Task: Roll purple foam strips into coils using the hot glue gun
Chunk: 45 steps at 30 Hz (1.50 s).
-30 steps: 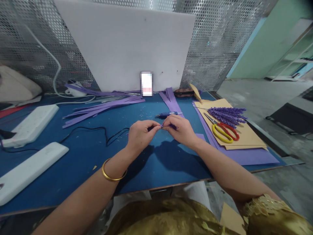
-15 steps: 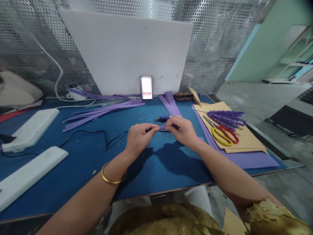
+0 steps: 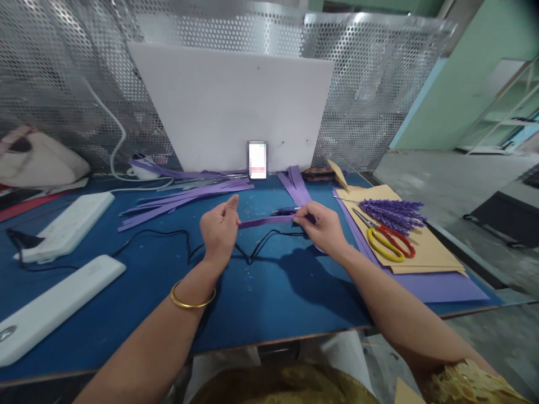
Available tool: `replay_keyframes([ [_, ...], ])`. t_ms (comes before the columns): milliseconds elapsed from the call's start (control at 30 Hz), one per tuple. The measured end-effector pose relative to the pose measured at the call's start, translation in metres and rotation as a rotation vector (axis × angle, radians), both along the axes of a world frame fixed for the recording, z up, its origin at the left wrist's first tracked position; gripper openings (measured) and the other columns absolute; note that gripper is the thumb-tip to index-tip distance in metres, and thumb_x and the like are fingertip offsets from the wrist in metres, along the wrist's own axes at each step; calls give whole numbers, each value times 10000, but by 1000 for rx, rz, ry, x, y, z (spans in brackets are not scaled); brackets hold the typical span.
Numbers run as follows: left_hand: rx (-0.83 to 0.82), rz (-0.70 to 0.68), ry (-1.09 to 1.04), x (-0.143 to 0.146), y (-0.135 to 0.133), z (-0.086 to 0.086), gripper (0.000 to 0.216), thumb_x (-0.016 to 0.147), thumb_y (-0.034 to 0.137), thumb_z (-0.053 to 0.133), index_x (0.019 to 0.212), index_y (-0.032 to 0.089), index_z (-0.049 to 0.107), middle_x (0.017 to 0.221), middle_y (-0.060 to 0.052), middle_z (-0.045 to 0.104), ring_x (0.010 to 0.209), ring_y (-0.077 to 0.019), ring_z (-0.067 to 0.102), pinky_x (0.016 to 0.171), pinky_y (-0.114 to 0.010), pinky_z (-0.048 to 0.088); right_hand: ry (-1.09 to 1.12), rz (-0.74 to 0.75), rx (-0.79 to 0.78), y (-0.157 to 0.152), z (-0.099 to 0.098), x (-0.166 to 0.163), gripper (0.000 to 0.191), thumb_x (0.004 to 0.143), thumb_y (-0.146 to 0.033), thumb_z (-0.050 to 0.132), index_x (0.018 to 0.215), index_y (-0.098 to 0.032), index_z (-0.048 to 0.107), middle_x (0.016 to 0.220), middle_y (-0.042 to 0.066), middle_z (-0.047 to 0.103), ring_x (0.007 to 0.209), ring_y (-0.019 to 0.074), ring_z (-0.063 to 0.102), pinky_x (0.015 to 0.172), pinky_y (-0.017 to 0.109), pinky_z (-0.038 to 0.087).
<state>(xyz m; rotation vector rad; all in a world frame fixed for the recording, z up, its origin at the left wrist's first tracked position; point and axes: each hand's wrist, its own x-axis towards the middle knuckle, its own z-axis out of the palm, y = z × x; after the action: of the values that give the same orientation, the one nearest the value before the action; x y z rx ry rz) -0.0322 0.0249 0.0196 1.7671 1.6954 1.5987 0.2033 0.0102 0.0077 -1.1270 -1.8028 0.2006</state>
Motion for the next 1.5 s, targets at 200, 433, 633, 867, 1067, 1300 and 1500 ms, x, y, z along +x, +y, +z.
replay_keyframes([
  [200,161,-123,93,6,0,-7,272,891,319,619,1123,220,718,1125,-56,753,949,-188,700,799,-293,527,-10,24,-14,-1,-1,-3,130,859,-201,642,736,-223,608,767,10,674,731,177,608,668,301,431],
  [433,42,-317,466,19,-11,-13,177,902,366,637,876,277,789,874,-29,795,827,-228,714,850,-354,477,-30,76,-11,-2,-4,-5,131,864,-211,651,739,-221,612,771,13,668,737,179,603,675,302,437],
  [633,11,-277,431,20,-13,-11,233,914,363,608,798,262,782,767,-21,776,735,-212,688,767,-329,463,-28,101,5,-4,-3,-6,141,874,-193,641,742,-222,602,786,15,665,760,179,612,697,305,447],
  [867,-53,-256,238,20,-12,-8,208,875,354,624,766,241,759,765,-2,766,715,-185,670,647,-283,434,-41,79,30,-5,-1,-6,141,880,-189,646,752,-224,598,803,18,668,786,186,618,715,311,449],
  [1067,-74,-247,195,21,-13,-7,276,892,370,567,689,203,651,590,16,601,581,-144,521,584,-274,355,-63,115,17,-9,0,-10,152,889,-177,642,755,-220,584,783,12,652,777,181,607,729,307,442],
  [1300,-23,-57,25,5,4,-3,256,888,351,550,683,202,587,611,12,595,606,-151,520,610,-279,355,-41,33,77,-4,3,-1,170,877,-167,642,729,-218,577,768,7,632,727,165,581,673,285,418],
  [1500,40,-85,-89,6,-2,0,415,899,351,550,516,202,493,461,39,427,490,-115,409,536,-274,317,-44,-9,73,-2,2,1,168,866,-179,658,729,-221,569,753,1,626,714,165,571,664,288,406],
])
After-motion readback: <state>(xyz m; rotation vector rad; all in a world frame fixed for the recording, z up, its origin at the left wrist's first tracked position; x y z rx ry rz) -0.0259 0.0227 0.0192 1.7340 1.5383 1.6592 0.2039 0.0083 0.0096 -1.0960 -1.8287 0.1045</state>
